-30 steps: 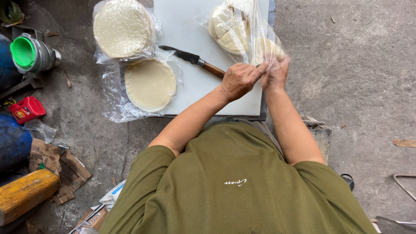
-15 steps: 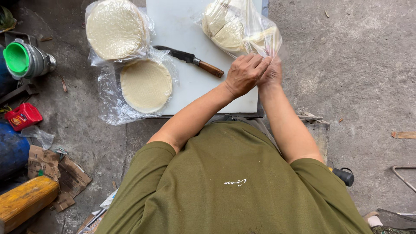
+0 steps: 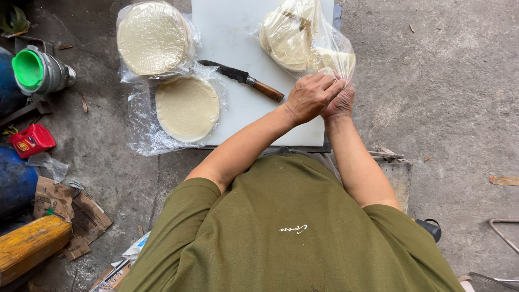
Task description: The person cuts circular flatbread into wedges using a knife, folds the wedges together, and places them into clear plastic bags.
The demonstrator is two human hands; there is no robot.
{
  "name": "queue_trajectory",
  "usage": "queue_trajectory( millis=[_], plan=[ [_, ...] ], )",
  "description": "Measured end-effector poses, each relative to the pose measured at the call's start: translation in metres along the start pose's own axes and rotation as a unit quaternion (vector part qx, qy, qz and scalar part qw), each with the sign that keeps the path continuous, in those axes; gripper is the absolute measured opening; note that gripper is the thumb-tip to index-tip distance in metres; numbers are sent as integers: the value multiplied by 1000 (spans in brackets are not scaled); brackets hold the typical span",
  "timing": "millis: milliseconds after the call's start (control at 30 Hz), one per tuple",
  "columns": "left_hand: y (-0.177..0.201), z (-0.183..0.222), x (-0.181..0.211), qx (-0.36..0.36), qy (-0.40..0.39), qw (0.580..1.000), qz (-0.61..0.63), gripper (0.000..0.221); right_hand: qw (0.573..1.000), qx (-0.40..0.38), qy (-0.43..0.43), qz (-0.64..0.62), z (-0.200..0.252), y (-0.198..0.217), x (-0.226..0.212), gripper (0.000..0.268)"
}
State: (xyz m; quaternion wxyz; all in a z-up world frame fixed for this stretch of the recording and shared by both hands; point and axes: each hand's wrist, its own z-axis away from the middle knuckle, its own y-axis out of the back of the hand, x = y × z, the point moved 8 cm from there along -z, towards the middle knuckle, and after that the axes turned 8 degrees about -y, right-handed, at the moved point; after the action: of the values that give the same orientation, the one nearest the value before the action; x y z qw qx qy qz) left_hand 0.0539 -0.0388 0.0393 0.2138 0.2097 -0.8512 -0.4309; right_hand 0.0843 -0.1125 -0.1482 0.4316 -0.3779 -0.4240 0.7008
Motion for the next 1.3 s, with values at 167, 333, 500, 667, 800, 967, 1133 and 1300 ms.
queue_trajectory(
  millis=[167,333,500,667,800,967,1133,1300],
  plan=[
    [2,-4,3,-10,-11,1000,12,31,998,54,-22,9,-3,9,-4,36],
    [3,-1,1,-9,4,1000,1,32,996,44,50,59,-19,10,-12,45],
    [6,-1,0,-29,-9,1000,-5,27,994,23,32,98,-52,10,-5,44],
    [2,2,0,-48,5,999,9,29,986,29,48,160,-60,19,0,42],
    [9,0,-2,-31,-17,999,-1,24,969,19,49,240,-73,6,3,41],
    [12,3,4,-8,-17,1000,4,27,925,19,67,373,-75,-6,-3,40],
    [13,7,3,-38,-11,999,4,26,844,42,94,526,-66,-11,-6,38],
    [21,11,3,-31,-16,999,5,26,734,63,138,662,-50,-15,-20,37]
  ],
)
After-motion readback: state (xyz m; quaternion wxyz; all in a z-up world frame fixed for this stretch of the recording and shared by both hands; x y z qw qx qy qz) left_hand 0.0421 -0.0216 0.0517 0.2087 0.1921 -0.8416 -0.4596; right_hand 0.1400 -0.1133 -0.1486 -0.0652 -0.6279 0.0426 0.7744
